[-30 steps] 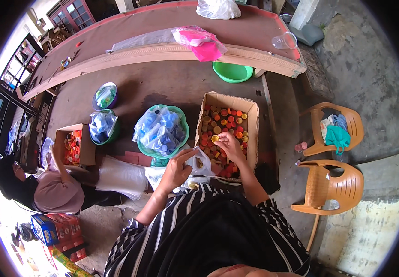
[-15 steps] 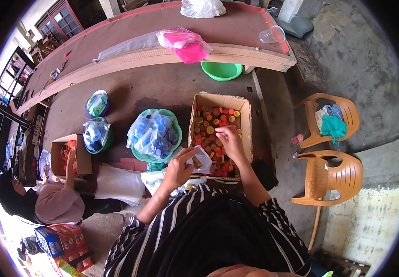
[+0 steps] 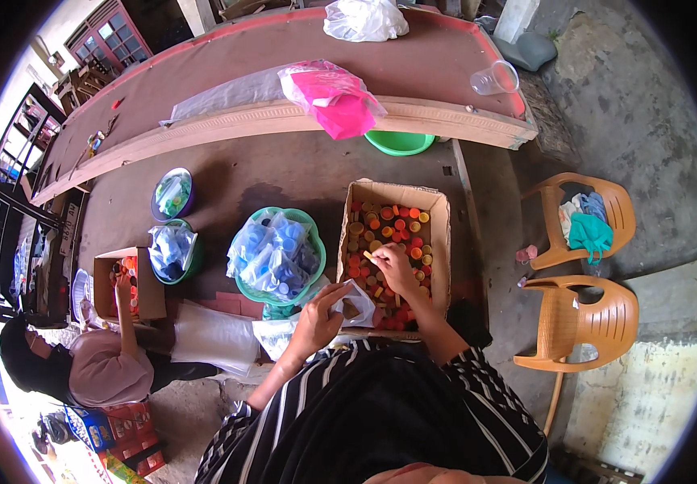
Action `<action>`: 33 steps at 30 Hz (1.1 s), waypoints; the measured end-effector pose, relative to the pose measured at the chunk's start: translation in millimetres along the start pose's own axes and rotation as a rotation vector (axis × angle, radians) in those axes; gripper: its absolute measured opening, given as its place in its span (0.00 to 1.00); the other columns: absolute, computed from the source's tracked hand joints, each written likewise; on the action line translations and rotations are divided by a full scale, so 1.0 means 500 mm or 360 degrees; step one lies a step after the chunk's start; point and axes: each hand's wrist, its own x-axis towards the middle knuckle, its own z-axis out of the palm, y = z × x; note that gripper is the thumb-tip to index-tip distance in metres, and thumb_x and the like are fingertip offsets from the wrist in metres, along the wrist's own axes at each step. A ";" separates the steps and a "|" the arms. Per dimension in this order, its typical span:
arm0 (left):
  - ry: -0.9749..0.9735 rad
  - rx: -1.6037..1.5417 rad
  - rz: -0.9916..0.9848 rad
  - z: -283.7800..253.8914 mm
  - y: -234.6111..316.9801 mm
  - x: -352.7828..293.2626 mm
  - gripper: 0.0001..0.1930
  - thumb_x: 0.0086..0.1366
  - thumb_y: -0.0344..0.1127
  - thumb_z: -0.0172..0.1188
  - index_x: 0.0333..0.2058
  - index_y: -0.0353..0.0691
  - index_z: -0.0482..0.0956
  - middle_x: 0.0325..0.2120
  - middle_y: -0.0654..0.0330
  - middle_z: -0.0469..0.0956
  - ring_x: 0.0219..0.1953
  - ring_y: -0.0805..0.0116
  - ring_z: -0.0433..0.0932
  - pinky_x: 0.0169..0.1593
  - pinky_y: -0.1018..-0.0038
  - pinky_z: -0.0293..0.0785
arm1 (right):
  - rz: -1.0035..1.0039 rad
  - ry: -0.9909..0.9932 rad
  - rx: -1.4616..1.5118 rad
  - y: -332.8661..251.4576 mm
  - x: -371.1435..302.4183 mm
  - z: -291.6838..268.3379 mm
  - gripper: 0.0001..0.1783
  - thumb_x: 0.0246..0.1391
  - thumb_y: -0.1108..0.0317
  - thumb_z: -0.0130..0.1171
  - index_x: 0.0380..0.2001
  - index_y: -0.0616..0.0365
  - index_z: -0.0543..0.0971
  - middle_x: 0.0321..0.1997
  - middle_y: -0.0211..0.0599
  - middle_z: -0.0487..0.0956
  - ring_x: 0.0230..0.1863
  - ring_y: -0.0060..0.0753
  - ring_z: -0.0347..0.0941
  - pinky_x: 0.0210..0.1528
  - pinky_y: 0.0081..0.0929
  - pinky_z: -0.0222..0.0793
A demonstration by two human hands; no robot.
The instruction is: Sorting and bagging multi-colored bottle caps from a large box into small plastic bags.
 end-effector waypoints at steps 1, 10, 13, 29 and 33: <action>0.0000 -0.0005 -0.0002 0.002 -0.001 0.008 0.31 0.47 0.19 0.49 0.55 0.37 0.76 0.51 0.50 0.76 0.28 0.67 0.75 0.32 0.76 0.69 | 0.0003 -0.0002 -0.0004 -0.051 -0.006 -0.019 0.08 0.52 0.81 0.60 0.36 0.61 0.78 0.43 0.38 0.74 0.47 0.36 0.72 0.46 0.31 0.73; -0.0182 -0.0054 -0.0136 0.013 -0.006 0.067 0.30 0.50 0.21 0.49 0.55 0.33 0.74 0.51 0.47 0.75 0.35 0.61 0.78 0.36 0.75 0.72 | -0.0596 -0.0467 -0.0077 -0.268 -0.047 -0.124 0.14 0.53 0.74 0.64 0.44 0.50 0.83 0.50 0.35 0.75 0.57 0.37 0.68 0.56 0.31 0.68; -0.0100 0.0035 0.0072 0.018 -0.022 0.067 0.28 0.50 0.22 0.51 0.54 0.35 0.75 0.53 0.45 0.74 0.36 0.52 0.81 0.37 0.70 0.75 | -0.0129 0.0023 0.0240 -0.198 0.007 -0.130 0.08 0.54 0.77 0.62 0.38 0.56 0.82 0.46 0.39 0.76 0.49 0.37 0.74 0.49 0.32 0.73; -0.0189 -0.0016 -0.0185 0.018 -0.010 0.075 0.27 0.52 0.23 0.51 0.54 0.36 0.75 0.54 0.43 0.73 0.49 0.44 0.78 0.50 0.63 0.74 | 0.0247 0.0194 -0.0134 -0.003 0.038 -0.114 0.05 0.53 0.72 0.64 0.32 0.59 0.79 0.38 0.37 0.77 0.41 0.36 0.77 0.41 0.29 0.74; -0.0210 -0.0082 -0.0183 0.022 -0.009 0.084 0.27 0.52 0.23 0.51 0.54 0.37 0.75 0.53 0.42 0.73 0.48 0.43 0.78 0.51 0.63 0.74 | -0.0092 0.0119 0.0364 -0.248 -0.036 -0.099 0.03 0.57 0.75 0.61 0.35 0.59 0.78 0.44 0.38 0.80 0.42 0.32 0.77 0.44 0.25 0.73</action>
